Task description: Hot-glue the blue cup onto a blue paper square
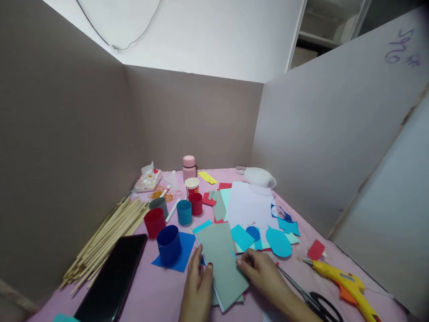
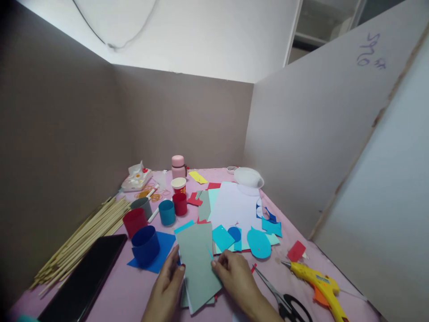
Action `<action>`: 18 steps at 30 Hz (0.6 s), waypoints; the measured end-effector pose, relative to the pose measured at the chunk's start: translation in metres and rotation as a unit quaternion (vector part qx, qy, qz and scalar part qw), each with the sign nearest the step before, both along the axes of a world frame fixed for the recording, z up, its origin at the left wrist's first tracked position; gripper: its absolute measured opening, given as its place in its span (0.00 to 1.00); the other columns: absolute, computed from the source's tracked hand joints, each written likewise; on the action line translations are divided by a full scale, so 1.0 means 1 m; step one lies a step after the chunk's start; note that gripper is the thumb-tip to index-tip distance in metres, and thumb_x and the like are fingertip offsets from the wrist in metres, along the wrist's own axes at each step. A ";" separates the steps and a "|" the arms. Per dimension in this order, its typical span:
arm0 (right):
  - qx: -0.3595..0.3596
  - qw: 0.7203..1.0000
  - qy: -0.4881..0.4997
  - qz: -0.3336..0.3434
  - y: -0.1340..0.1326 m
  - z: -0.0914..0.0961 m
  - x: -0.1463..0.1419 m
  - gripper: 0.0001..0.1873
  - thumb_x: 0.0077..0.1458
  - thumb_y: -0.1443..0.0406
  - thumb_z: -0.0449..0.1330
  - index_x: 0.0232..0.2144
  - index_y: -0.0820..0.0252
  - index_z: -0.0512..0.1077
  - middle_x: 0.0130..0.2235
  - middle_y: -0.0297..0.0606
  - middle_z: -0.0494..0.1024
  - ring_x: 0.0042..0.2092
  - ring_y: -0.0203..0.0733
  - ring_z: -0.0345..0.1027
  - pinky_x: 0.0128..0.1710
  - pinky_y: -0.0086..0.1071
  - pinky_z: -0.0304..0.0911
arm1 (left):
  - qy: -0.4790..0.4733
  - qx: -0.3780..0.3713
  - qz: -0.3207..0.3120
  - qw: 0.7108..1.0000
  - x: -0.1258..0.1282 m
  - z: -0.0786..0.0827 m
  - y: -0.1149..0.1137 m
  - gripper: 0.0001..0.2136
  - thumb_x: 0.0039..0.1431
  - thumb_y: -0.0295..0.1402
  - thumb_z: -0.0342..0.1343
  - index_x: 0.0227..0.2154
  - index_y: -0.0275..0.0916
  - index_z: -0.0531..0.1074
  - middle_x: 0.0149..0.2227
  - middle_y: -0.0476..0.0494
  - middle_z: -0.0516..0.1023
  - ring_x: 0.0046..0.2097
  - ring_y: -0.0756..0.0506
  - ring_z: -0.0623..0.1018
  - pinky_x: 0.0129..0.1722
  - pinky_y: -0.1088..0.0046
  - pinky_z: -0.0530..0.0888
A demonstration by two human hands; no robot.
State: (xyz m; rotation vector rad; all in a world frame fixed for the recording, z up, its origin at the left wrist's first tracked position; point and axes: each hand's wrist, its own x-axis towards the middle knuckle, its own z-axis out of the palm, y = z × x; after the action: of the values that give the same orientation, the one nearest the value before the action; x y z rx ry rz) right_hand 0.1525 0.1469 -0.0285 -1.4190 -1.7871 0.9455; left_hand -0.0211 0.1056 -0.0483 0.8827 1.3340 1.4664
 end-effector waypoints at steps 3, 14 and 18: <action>-0.015 1.000 -0.010 0.013 -0.003 -0.002 -0.003 0.08 0.49 0.63 0.58 0.22 0.60 0.68 0.22 0.31 0.69 0.26 0.37 0.61 0.25 0.29 0.50 | 0.026 -0.001 -0.007 1.000 0.000 -0.001 -0.001 0.32 0.50 0.41 0.59 0.57 0.35 0.59 0.65 0.33 0.54 0.66 0.37 0.52 0.64 0.59 0.50; -0.079 0.993 0.074 0.053 -0.011 -0.005 -0.018 0.07 0.41 0.69 0.59 0.17 0.58 0.63 0.19 0.26 0.62 0.24 0.33 0.54 0.24 0.28 0.47 | 0.071 0.022 -0.013 0.997 -0.008 -0.014 0.006 0.31 0.51 0.44 0.59 0.56 0.41 0.59 0.65 0.36 0.55 0.66 0.37 0.54 0.64 0.59 0.51; -0.128 0.975 0.173 0.051 -0.010 -0.013 -0.026 0.08 0.39 0.64 0.59 0.20 0.56 0.61 0.17 0.23 0.61 0.21 0.31 0.53 0.21 0.27 0.47 | 0.093 0.034 -0.029 0.995 -0.013 -0.022 0.009 0.28 0.55 0.45 0.56 0.56 0.41 0.58 0.66 0.37 0.51 0.67 0.39 0.50 0.65 0.60 0.48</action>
State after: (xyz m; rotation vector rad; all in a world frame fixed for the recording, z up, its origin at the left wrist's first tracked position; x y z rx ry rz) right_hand 0.1268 0.1371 -0.0416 -1.2277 -1.5287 1.4252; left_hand -0.0338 0.1148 -0.0701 1.1159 1.3877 1.4179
